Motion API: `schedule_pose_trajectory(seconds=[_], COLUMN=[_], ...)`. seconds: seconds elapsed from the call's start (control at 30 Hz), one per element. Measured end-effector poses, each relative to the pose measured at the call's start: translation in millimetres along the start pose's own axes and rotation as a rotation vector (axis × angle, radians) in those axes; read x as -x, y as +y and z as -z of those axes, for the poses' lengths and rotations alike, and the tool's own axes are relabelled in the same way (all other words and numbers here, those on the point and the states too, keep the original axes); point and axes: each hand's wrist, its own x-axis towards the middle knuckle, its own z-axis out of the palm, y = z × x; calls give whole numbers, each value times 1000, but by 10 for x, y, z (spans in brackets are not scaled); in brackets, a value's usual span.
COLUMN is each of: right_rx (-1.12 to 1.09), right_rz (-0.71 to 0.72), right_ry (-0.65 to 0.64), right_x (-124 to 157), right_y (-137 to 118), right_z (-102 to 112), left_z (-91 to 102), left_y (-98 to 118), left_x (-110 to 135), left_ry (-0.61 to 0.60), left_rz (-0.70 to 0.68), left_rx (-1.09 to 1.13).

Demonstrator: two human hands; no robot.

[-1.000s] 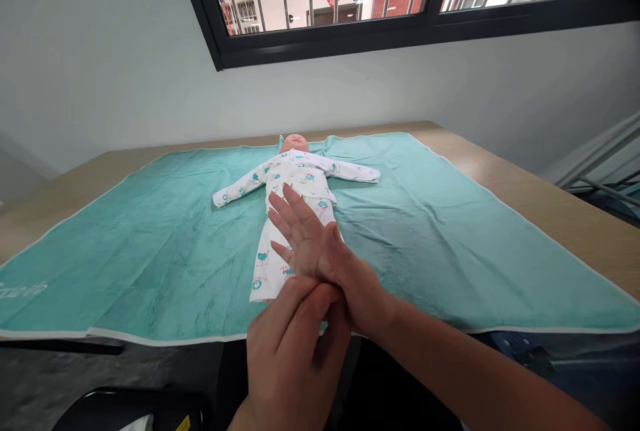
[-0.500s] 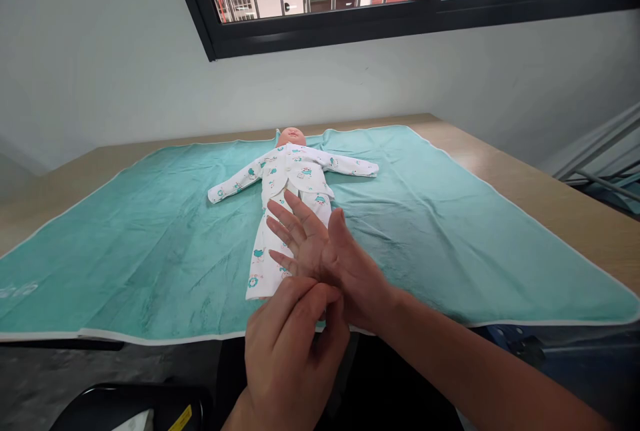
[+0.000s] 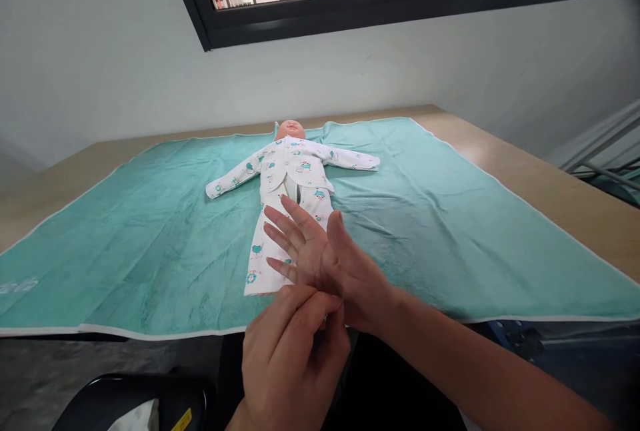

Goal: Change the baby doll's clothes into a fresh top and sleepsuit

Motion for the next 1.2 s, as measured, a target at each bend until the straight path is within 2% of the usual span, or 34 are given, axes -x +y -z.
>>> schedule_pose_trajectory(seconds=[0.23,0.5,0.67,0.8,0.87,0.93,1.03,1.1,1.2], right_rx=[-50,-115,-126,-51,12,95,296,458,671], right_rz=[12,-15,-52,-44,-37,-41,-139,-236,-274], right_ry=[3,3,-19,-17,-32,-69,-165,-254,-379], right_x=[-7,32,50,53,77,138,289,394,532], right_y=[-46,-14,9,65,127,226,480,753,1301], right_z=[20,-55,-112,-138,-151,-171,-170,-118,-5], left_z=[52,3,42,52,36,31,108,251,624], left_y=[50,89,131,93,42,-20,-135,-245,-492], left_x=[100,130,137,214,327,512,897,1197,1709], left_ry=[-72,73,79,3,-19,19,29,-86,-120], left_rz=[78,348,332,216,121,72,85,167,357], left_rx=[27,241,273,226,203,190,134,28,-134])
